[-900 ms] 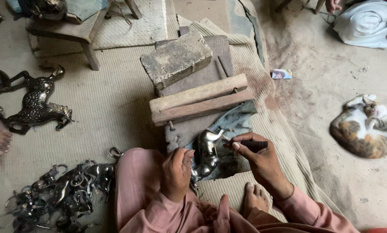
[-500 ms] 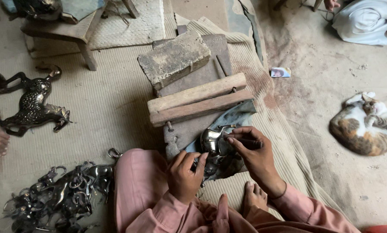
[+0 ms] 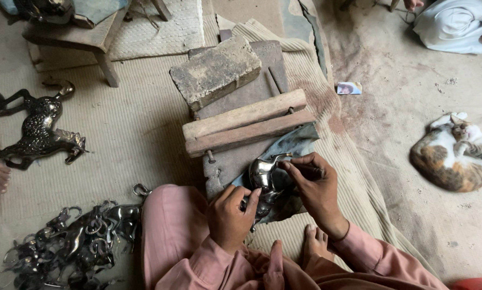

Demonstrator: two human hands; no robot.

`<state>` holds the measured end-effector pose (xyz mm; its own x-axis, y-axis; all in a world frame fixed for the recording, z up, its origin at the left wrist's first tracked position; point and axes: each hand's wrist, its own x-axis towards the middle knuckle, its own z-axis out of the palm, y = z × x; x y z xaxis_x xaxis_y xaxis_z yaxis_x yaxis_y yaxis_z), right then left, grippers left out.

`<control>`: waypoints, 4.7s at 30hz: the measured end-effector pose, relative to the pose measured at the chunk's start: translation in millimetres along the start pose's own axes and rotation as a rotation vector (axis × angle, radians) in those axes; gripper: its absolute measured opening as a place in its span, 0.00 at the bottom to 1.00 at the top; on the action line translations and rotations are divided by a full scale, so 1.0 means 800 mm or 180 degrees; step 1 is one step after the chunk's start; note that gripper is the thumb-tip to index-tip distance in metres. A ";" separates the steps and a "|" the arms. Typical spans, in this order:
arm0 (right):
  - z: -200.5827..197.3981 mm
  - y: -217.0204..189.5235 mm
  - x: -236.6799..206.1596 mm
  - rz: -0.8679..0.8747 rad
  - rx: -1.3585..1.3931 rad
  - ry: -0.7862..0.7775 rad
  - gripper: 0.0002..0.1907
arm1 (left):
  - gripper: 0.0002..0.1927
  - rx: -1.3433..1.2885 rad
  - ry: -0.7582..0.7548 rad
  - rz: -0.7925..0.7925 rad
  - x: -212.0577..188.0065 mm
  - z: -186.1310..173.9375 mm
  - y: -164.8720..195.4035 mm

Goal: The person sits on the floor and uses a small tool to polish a silver horse figurine. They rotate the figurine to access different surfaces, including the legs, body, and tail, while a cat rests nearby.

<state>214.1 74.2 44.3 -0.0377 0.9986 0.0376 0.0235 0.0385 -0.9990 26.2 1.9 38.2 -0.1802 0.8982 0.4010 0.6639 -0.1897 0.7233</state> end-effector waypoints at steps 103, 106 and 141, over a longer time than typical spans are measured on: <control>-0.023 0.002 0.026 0.0105 -0.0283 -0.1325 0.07 | 0.11 -0.0215 -0.0642 -0.0123 0.017 -0.011 -0.007; -0.019 0.008 0.022 0.0357 -0.0244 -0.1099 0.07 | 0.12 -0.0261 -0.0645 -0.0122 0.017 -0.013 -0.005; -0.052 0.014 0.013 -0.0807 -0.0758 -0.1894 0.05 | 0.12 -0.0304 -0.0326 -0.0024 0.013 -0.011 0.002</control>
<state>255.2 86.9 34.1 -0.6114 0.7702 0.1814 0.1577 0.3433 -0.9259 19.1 7.4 48.3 -0.1068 0.9346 0.3394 0.5897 -0.2153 0.7784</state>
